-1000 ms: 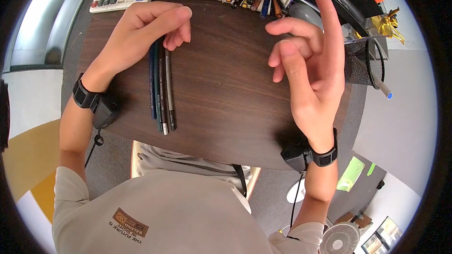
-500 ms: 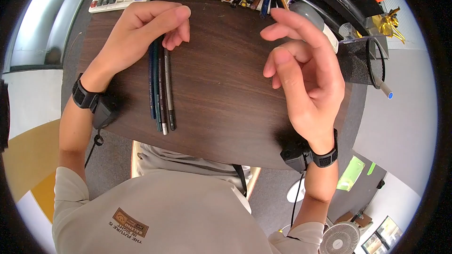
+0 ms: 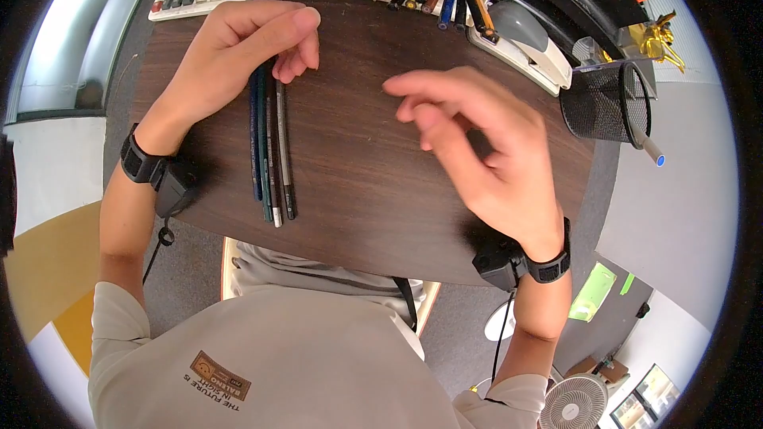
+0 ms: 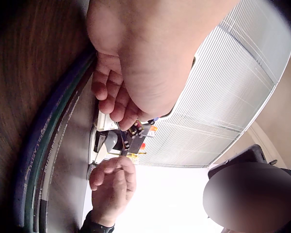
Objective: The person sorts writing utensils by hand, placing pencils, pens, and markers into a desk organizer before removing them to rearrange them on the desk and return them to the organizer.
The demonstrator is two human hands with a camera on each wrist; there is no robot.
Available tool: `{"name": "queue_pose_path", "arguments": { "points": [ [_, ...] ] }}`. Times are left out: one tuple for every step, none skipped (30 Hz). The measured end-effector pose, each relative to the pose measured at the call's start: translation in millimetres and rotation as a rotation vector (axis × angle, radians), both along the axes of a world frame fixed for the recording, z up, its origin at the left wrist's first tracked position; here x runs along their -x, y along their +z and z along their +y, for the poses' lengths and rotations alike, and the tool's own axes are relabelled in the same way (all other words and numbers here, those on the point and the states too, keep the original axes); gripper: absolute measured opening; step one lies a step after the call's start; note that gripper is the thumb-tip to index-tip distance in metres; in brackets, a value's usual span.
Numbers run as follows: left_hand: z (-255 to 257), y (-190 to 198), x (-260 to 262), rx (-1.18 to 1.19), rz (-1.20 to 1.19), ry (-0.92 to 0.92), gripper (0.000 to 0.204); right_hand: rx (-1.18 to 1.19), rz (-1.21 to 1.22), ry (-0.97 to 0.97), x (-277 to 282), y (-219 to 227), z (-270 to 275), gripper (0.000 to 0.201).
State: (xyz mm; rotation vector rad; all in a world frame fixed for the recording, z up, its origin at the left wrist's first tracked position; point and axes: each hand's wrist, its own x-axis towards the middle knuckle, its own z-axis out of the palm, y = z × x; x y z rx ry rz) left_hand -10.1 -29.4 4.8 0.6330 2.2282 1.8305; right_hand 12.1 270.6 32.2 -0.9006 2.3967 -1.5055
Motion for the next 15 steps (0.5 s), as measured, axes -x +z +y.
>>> {"name": "queue_pose_path", "arguments": {
  "points": [
    [0.0, -0.1, 0.0, -0.002, -0.004, -0.002, 0.047, -0.075, 0.039, 0.042, 1.5, -4.6, -1.8, 0.025],
    [-0.4, 0.1, 0.0, 0.007, -0.001, -0.001, 0.046, -0.133, 0.075, 0.094, 2.6, -7.7, -2.2, 0.024],
    [-1.1, 0.5, 0.1, 0.016, 0.002, -0.001, 0.046, -0.193, 0.111, 0.145, 3.6, -9.7, -2.2, 0.023],
    [-1.2, 0.6, 0.2, 0.024, 0.006, 0.000, 0.046, -0.253, 0.148, 0.196, 3.7, -10.5, -2.3, 0.022],
    [-0.3, 0.7, 0.0, 0.019, 0.003, 0.007, 0.046, -0.226, 0.107, 0.168, 0.7, -8.5, -4.6, 0.021],
    [0.7, 0.8, -0.4, 0.015, -0.001, 0.015, 0.046, -0.228, 0.101, 0.163, 0.4, -8.7, -4.0, 0.021],
    [0.8, 1.0, -0.9, 0.011, -0.004, 0.023, 0.046, -0.229, 0.096, 0.159, 0.5, -9.2, -3.1, 0.021],
    [0.3, 1.3, -1.1, 0.017, -0.004, 0.020, 0.046, -0.231, 0.090, 0.153, 0.2, -9.6, -2.6, 0.021],
    [0.0, 1.7, -0.9, 0.021, -0.003, 0.016, 0.046, -0.225, 0.092, 0.155, 0.3, -10.1, -2.5, 0.021],
    [0.3, 1.8, -0.7, 0.024, -0.002, 0.012, 0.047, -0.221, 0.095, 0.157, 0.7, -10.7, -2.5, 0.021],
    [0.7, 1.6, -0.5, 0.020, -0.001, 0.013, 0.047, -0.216, 0.098, 0.159, 1.1, -11.0, -2.4, 0.021],
    [0.6, 1.1, -0.5, 0.017, -0.001, 0.014, 0.046, -0.217, 0.101, 0.161, 1.1, -11.0, -2.5, 0.021],
    [0.4, 0.8, -0.5, 0.014, -0.001, 0.016, 0.046, -0.219, 0.103, 0.163, 1.3, -10.9, -2.7, 0.021],
    [0.2, 1.0, -0.4, 0.014, -0.004, 0.014, 0.046, -0.220, 0.105, 0.165, 1.3, -10.8, -2.8, 0.021],
    [0.1, 1.3, -0.2, 0.014, -0.008, 0.012, 0.046, -0.220, 0.104, 0.164, 1.3, -10.9, -2.7, 0.021]
  ]
}}
